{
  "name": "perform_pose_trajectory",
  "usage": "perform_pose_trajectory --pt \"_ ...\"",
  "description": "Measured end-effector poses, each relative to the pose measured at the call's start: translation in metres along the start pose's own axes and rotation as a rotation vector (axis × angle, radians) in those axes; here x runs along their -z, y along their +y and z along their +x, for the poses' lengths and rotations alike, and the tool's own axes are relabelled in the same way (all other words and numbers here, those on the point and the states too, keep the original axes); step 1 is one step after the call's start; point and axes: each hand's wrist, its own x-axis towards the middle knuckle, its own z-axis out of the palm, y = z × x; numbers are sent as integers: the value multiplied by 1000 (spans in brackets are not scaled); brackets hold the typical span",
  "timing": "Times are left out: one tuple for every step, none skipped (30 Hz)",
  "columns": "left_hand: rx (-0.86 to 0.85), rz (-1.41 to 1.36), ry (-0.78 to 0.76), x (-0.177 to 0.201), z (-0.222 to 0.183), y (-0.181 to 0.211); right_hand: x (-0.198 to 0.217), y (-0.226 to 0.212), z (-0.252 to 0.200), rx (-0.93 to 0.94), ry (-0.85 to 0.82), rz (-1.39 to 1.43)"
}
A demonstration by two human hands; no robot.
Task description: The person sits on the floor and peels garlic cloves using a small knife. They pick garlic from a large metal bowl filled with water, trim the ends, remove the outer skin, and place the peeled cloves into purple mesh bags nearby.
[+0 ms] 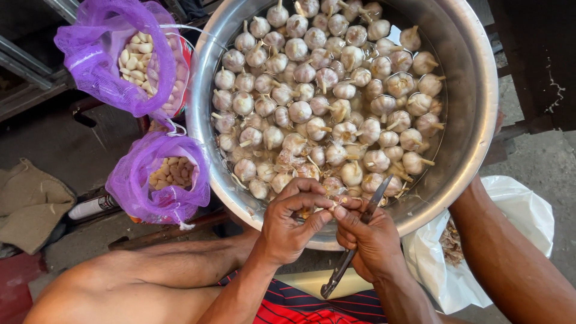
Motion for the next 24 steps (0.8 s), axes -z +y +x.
perform_pose_trajectory --pt "0 -1 0 2 0 4 2 0 0 0 0 -1" --pt "-14 31 -39 4 1 7 3 0 0 10 -5 -15" --pt "-28 64 -76 6 1 11 5 -1 1 18 -13 -30" --pt "-29 64 -74 5 3 10 5 -2 0 18 -15 -32" --pt "-60 124 -75 5 4 10 6 -3 -1 22 -23 -44" --pt "-91 185 -77 4 4 10 6 -5 -2 26 -32 -56" --pt "-90 186 -73 5 6 14 12 -3 0 24 -35 -58" --pt "-92 145 -107 7 7 17 17 -3 2 39 -40 -67" --pt "-93 101 -143 7 9 21 23 -2 4 55 -42 -76" --pt "-92 101 -141 9 9 23 25 -4 3 53 -43 -78" --pt "-61 124 -186 10 10 24 26 -6 3 79 -52 -156" --pt "-31 148 -231 12 10 26 27 -8 3 106 -62 -234" --pt "-29 147 -229 13 11 25 28 -9 2 103 -63 -235" --pt "-4 118 -243 14 13 25 30 -10 2 104 -42 -312" --pt "23 88 -256 15 13 24 31 -11 2 103 -23 -389" --pt "26 88 -252 14 12 23 22 -18 -2 99 -24 -391" --pt "80 111 -265 14 11 23 12 -25 -6 90 27 -547" --pt "134 133 -277 14 10 22 2 -32 -10 81 79 -704" --pt "135 133 -275 12 11 24 3 -29 -9 81 77 -704" --pt "131 119 -241 10 11 26 5 -27 -9 120 40 -644" --pt "127 103 -207 7 11 28 6 -26 -8 158 3 -583" --pt "127 103 -206 6 11 26 5 -23 -7 158 2 -583" --pt "130 97 -192 5 11 25 4 -21 -6 174 -3 -541" --pt "132 91 -177 4 11 24 3 -19 -5 190 -9 -498"
